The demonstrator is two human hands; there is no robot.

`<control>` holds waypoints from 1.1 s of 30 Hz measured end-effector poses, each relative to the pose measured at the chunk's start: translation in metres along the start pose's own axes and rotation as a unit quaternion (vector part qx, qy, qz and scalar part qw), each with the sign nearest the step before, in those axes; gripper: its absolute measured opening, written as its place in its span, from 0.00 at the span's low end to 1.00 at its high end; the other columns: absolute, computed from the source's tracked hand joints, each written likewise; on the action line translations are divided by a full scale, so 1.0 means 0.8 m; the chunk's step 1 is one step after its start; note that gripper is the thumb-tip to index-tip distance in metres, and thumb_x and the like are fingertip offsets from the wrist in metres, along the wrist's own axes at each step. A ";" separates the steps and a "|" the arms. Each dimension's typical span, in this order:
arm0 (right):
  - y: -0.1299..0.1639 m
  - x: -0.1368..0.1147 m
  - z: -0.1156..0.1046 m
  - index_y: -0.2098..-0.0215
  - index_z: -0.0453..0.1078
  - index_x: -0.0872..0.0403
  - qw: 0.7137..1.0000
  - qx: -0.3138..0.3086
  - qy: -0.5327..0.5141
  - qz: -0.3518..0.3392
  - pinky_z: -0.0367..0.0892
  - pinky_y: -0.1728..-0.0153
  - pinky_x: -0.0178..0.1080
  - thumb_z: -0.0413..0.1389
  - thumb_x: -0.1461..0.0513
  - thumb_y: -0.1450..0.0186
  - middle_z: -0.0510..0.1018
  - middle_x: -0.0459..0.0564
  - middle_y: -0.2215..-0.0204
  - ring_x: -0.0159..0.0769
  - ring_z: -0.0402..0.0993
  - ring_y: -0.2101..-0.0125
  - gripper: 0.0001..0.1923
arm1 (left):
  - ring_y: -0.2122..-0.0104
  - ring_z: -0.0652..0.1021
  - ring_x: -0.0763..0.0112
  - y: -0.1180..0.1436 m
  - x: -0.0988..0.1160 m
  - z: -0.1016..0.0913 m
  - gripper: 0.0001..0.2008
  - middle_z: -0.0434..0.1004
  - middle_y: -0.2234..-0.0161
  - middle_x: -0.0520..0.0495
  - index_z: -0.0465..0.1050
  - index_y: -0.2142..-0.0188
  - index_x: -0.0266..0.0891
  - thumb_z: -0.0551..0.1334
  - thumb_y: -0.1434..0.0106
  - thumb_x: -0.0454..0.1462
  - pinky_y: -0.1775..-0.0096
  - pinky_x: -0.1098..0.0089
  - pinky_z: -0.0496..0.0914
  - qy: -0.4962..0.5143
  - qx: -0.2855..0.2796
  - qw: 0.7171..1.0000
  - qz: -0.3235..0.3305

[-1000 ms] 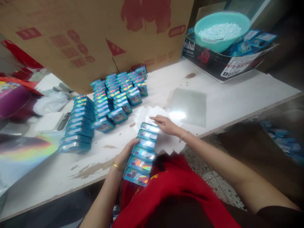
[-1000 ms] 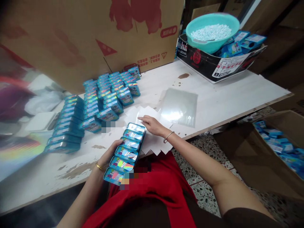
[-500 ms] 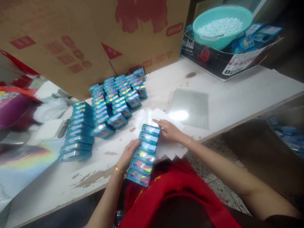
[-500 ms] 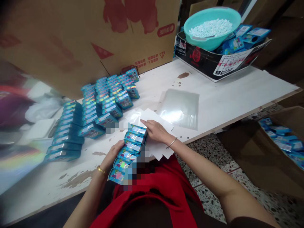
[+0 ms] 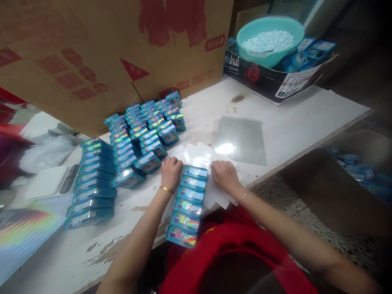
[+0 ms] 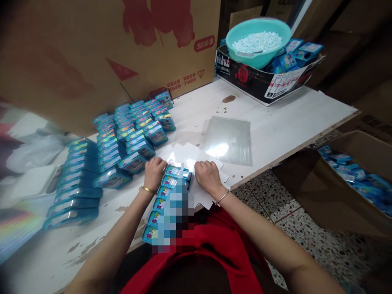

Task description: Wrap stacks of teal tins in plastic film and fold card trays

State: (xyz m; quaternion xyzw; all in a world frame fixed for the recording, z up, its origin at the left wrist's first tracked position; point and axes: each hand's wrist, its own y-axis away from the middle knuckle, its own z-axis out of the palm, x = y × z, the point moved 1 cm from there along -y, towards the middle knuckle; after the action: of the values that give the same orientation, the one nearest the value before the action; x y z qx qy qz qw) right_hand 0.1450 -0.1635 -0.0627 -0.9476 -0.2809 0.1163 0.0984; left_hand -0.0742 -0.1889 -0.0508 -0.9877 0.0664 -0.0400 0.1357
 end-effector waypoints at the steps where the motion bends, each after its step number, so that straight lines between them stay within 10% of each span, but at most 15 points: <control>1: -0.003 0.000 -0.003 0.70 0.66 0.56 1.000 0.012 0.002 0.010 0.49 0.68 0.41 0.42 0.65 0.32 0.71 0.52 0.74 0.39 0.62 0.72 0.14 | 0.67 0.66 0.61 -0.003 0.000 -0.001 0.14 0.70 0.70 0.43 0.69 0.73 0.40 0.52 0.34 0.39 0.66 0.62 0.53 -0.010 0.019 1.000 0.005; 22: 0.004 0.001 -0.004 0.48 0.62 0.55 0.999 -0.045 -0.001 0.011 0.54 0.63 0.43 0.52 0.55 0.36 0.70 0.57 0.57 0.47 0.61 0.59 0.20 | 0.67 0.68 0.65 -0.007 -0.012 0.004 0.13 0.71 0.69 0.45 0.68 0.72 0.40 0.52 0.33 0.40 0.59 0.63 0.56 0.056 0.064 0.992 0.091; 33: -0.003 0.010 0.011 0.69 0.63 0.54 0.998 0.038 -0.030 0.047 0.54 0.68 0.38 0.41 0.64 0.30 0.69 0.51 0.70 0.38 0.62 0.68 0.13 | 0.69 0.69 0.65 -0.008 -0.006 -0.003 0.10 0.70 0.73 0.47 0.68 0.70 0.40 0.52 0.34 0.37 0.60 0.64 0.56 0.091 0.075 0.992 0.046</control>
State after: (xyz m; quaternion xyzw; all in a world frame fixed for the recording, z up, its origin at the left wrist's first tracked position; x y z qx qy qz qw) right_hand 0.1483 -0.1560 -0.0718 -0.9513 -0.2345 0.1594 0.1209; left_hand -0.0782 -0.1828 -0.0469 -0.9629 0.1207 -0.1285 0.2041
